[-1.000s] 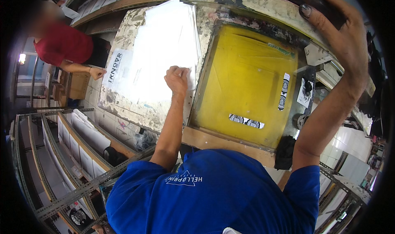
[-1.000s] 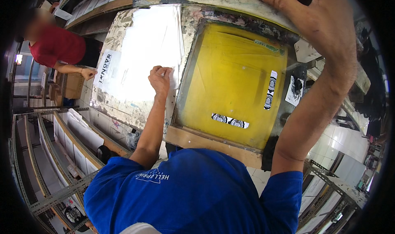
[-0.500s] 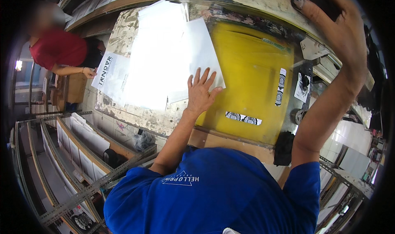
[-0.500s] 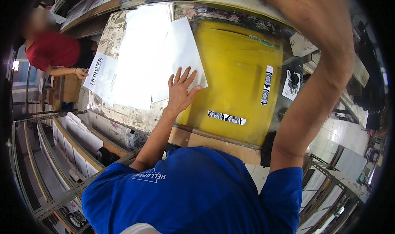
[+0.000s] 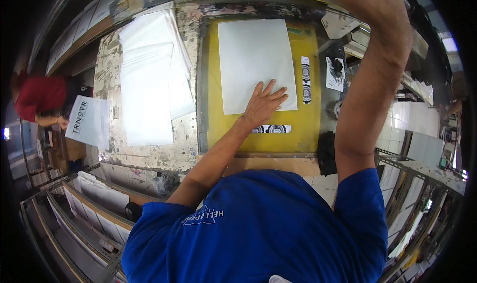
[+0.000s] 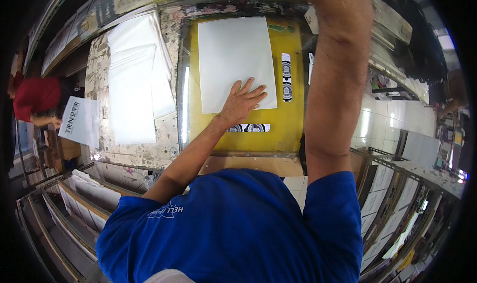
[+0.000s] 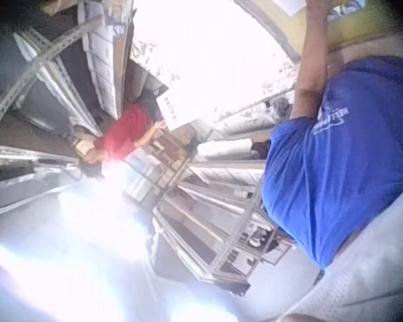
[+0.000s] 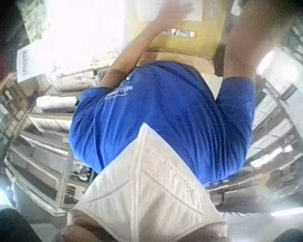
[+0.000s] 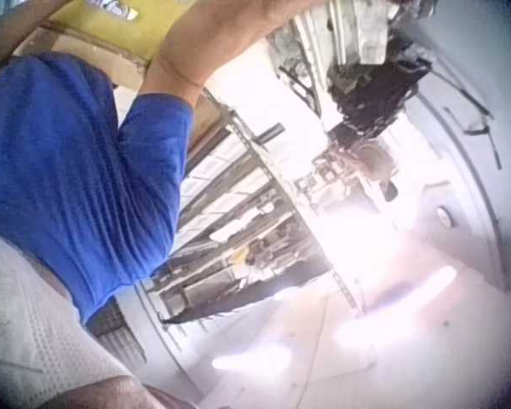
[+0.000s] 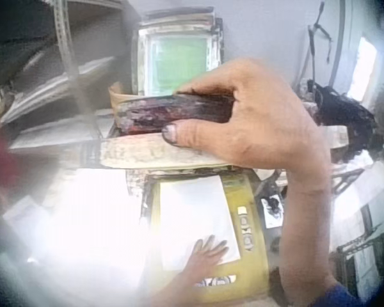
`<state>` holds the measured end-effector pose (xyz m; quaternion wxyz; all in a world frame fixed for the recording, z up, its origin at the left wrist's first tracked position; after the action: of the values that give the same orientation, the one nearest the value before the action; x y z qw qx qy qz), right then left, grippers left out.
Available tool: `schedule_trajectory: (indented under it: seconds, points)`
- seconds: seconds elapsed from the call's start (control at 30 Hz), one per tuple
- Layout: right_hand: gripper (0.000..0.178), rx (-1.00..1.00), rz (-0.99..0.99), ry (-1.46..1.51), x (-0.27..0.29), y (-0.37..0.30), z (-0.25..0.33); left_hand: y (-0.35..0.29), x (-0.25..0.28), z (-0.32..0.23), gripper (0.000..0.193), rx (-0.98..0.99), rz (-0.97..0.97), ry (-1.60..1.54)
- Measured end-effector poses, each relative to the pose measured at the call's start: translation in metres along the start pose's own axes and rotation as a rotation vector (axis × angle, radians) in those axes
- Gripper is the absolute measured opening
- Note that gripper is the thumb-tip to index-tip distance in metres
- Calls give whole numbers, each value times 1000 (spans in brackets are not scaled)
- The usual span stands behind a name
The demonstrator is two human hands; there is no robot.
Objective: The person performs screen printing by placing sheets of paper under a screen frame, applying ink with a squeegee, lifting the frame, and moving the printed sheets to a stack.
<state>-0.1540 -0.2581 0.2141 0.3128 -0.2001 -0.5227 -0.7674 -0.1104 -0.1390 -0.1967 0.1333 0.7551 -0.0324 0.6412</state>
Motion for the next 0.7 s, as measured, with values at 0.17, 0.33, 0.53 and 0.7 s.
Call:
schedule_trajectory:
  seconds: [0.17,0.33,0.53,0.7]
  points:
    - [47,-17,-8,-90,1,0,-3,3,-1,-18,47,-86,21,-52]
    - [45,-21,34,-104,-2,-2,12,-8,-1,-29,48,-81,9,-70]
    - [44,-106,68,157,7,4,-6,-16,0,-35,46,-74,-22,-80]
    - [47,-129,85,27,3,5,-6,-20,2,-39,47,-89,-21,-76]
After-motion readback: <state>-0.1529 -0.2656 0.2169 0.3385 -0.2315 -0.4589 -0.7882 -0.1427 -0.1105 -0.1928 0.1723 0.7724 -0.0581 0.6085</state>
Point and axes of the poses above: each hand's wrist, its own y-axis towards the middle knuckle, its own x-axis out of the back of the hand, z = x × y, the point moved 2 cm from there along y, towards the middle knuckle, and after that the axes turned 15 degrees about y, right-handed, at the moved point
